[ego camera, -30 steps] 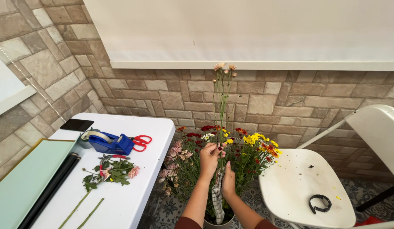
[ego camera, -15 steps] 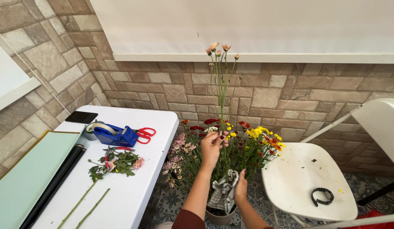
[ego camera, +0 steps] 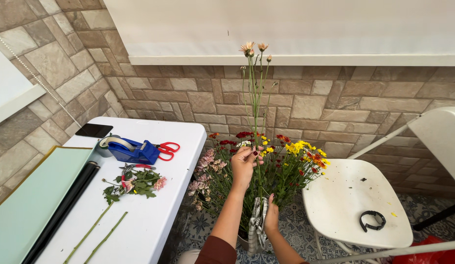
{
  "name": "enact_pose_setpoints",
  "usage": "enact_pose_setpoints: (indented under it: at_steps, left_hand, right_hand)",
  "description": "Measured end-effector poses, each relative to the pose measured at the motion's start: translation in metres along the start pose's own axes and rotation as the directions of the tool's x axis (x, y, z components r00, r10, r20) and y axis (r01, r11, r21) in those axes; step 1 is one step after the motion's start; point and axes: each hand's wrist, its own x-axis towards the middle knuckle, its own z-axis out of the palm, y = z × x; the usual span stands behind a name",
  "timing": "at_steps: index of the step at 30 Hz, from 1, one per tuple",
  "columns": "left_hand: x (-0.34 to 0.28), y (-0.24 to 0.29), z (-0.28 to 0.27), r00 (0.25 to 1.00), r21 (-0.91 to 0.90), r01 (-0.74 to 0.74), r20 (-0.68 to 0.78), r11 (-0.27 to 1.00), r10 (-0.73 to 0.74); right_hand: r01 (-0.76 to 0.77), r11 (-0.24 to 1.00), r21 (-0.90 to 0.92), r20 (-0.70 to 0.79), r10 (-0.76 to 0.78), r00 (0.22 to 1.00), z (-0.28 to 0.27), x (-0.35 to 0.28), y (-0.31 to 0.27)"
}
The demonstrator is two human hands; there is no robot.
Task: The person arranges a bouquet of flowers on a table, securing the wrap with a ribbon and adhesive tape before handling individual stems from a larger collection in a bucket and wiping them with a cloth.
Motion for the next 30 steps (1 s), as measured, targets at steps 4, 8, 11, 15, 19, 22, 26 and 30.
enact_pose_setpoints:
  at_steps: [4, 8, 11, 15, 19, 22, 26, 30]
  left_hand:
    - [0.002, 0.009, -0.003, 1.000, -0.002, -0.015, -0.009, 1.000, 0.015]
    - [0.004, 0.024, -0.001, 0.999, -0.020, -0.053, 0.006, 0.998, 0.053]
    - [0.007, 0.018, -0.001, 0.998, 0.009, -0.065, -0.003, 0.998, 0.065]
    - [0.005, 0.008, -0.002, 0.997, -0.019, -0.079, -0.014, 0.997, 0.079]
    - [0.005, 0.010, 0.001, 0.996, -0.031, -0.083, -0.033, 0.996, 0.082]
    - [0.005, 0.015, 0.002, 0.997, -0.011, -0.070, -0.021, 0.997, 0.070]
    - [0.009, 0.013, 0.000, 0.997, -0.018, -0.078, -0.029, 0.997, 0.078]
    - [0.014, 0.028, -0.004, 0.991, -0.001, -0.111, -0.071, 0.994, 0.111]
  right_hand:
    - [0.041, 0.999, 0.020, -0.048, -0.040, 0.998, -0.011, -0.015, -0.001]
    - [-0.102, 0.995, 0.001, -0.089, 0.101, 0.991, -0.021, -0.009, 0.015]
    - [-0.126, 0.991, -0.046, -0.081, 0.122, 0.989, -0.017, -0.029, 0.005]
    - [-0.142, 0.989, 0.034, -0.061, 0.144, 0.988, -0.008, -0.040, -0.014]
    - [-0.095, 0.995, 0.025, -0.061, 0.096, 0.993, -0.002, -0.023, 0.000]
    - [-0.078, 0.997, 0.001, -0.075, 0.078, 0.994, -0.002, -0.014, 0.004]
    - [-0.085, 0.996, 0.010, -0.075, 0.085, 0.994, -0.004, -0.012, 0.000]
    - [-0.089, 0.996, 0.004, -0.049, 0.089, 0.995, -0.011, -0.031, 0.000]
